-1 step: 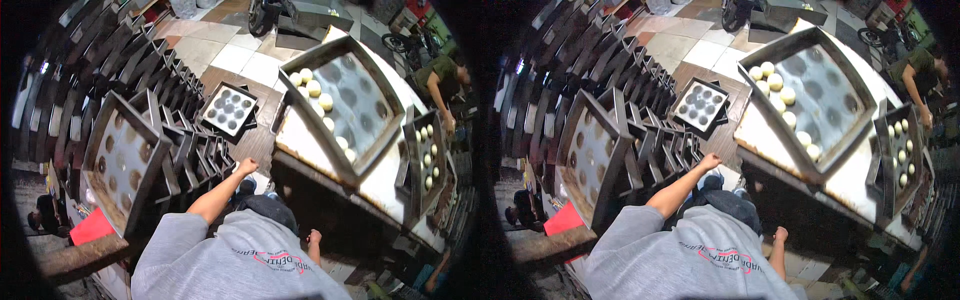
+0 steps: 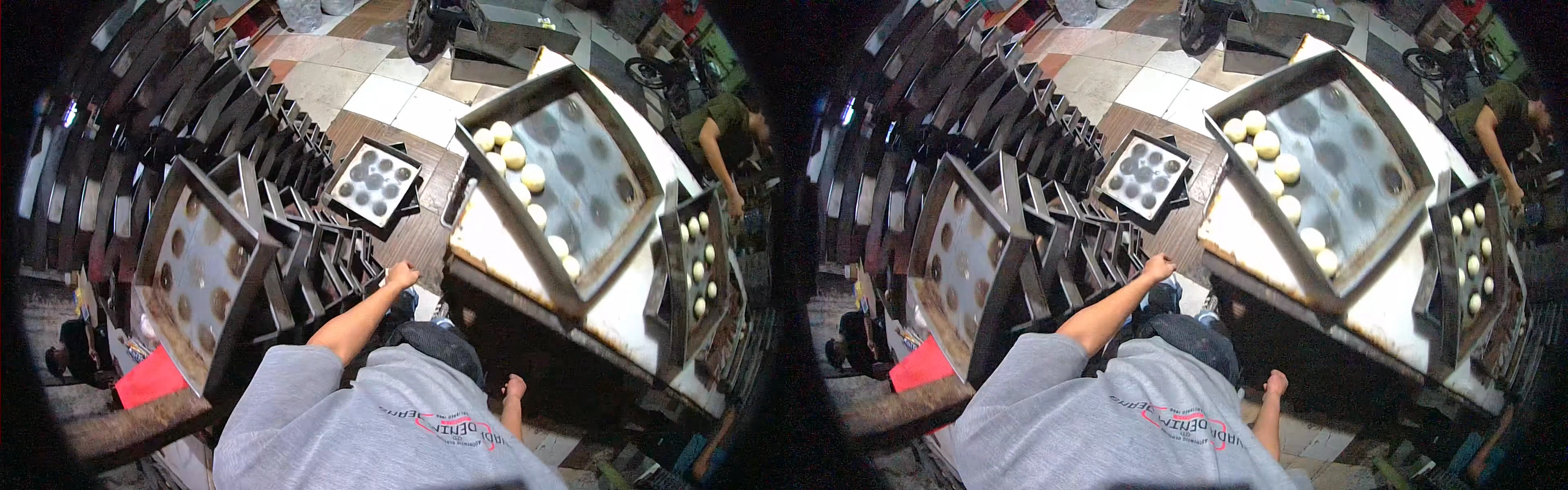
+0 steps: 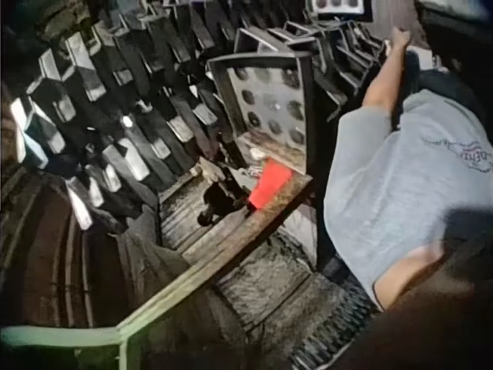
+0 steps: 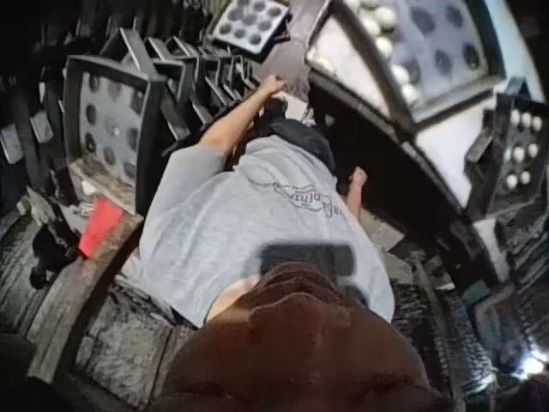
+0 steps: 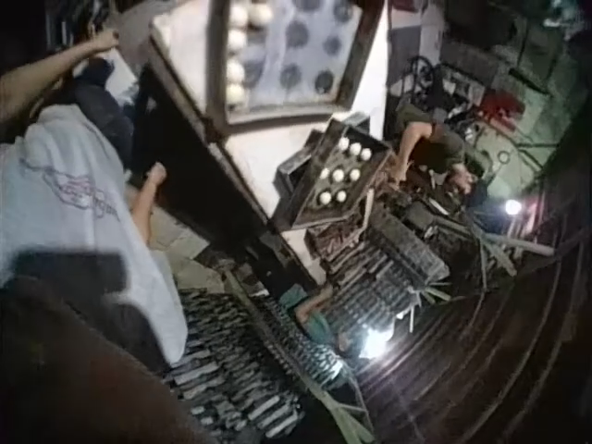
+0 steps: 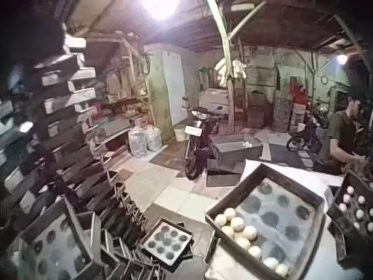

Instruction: Preparing bread rolls by filling dough balls with filling using a spoon and placing them on baking trays.

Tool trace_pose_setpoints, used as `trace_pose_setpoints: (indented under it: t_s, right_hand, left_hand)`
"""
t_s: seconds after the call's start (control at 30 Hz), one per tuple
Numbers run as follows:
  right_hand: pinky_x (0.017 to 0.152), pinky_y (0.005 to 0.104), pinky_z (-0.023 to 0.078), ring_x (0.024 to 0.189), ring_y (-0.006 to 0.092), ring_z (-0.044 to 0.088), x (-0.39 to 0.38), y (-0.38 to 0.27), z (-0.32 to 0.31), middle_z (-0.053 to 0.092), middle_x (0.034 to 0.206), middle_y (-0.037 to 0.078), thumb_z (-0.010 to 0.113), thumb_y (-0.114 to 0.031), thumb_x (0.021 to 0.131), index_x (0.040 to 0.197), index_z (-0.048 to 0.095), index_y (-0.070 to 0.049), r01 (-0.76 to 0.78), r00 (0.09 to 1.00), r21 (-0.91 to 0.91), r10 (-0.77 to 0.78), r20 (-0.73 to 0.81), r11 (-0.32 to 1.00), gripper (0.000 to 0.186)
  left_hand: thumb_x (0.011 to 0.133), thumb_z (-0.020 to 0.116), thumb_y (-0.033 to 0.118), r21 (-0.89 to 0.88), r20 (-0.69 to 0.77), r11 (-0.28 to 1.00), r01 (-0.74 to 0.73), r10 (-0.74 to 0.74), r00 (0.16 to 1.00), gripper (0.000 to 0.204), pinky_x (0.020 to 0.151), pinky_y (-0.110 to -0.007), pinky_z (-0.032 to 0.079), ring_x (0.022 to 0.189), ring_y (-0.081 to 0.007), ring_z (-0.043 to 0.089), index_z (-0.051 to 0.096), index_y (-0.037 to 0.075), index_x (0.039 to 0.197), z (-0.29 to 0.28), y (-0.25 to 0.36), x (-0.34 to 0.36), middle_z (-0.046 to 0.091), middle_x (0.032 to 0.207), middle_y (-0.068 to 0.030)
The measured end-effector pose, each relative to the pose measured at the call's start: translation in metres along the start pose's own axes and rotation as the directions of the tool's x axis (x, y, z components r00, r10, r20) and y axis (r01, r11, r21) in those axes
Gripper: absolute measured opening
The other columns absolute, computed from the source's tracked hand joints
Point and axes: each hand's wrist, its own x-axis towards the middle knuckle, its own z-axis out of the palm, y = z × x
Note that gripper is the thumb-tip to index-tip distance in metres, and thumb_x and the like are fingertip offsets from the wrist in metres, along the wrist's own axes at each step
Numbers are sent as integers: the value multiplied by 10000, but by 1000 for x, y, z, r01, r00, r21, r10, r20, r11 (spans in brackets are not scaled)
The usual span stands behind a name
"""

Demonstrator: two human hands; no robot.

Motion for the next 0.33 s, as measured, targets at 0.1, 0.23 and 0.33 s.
trace_pose_setpoints:
  t_s: [0.1,0.23,0.33]
  right_hand:
    - [471,289,405,570,123,463,-4,-38,28,490,669,28,511,-167,760,814,562,-88,84,992,53,-78,-101,995,108]
    - [501,277,408,589,126,465,-44,-42,69,492,661,14,501,-190,767,813,557,-113,27,989,336,24,-147,941,106]
    - [530,311,420,595,127,469,-56,-51,93,493,662,13,495,-197,768,869,542,-112,-105,984,355,148,-95,929,140]
  left_hand:
    - [673,605,330,215,-74,965,149,-136,988,458,914,-392,354,1086,-293,469,577,61,1043,-19,21,38,550,1092,-139]
    - [676,581,323,467,-67,868,168,-155,986,449,938,-401,316,1146,-288,403,583,77,1051,-68,21,96,500,1167,-147]
    - [684,587,373,497,-30,813,303,-333,942,527,997,-523,190,1240,-311,287,521,138,1151,-138,23,139,385,1295,-135]
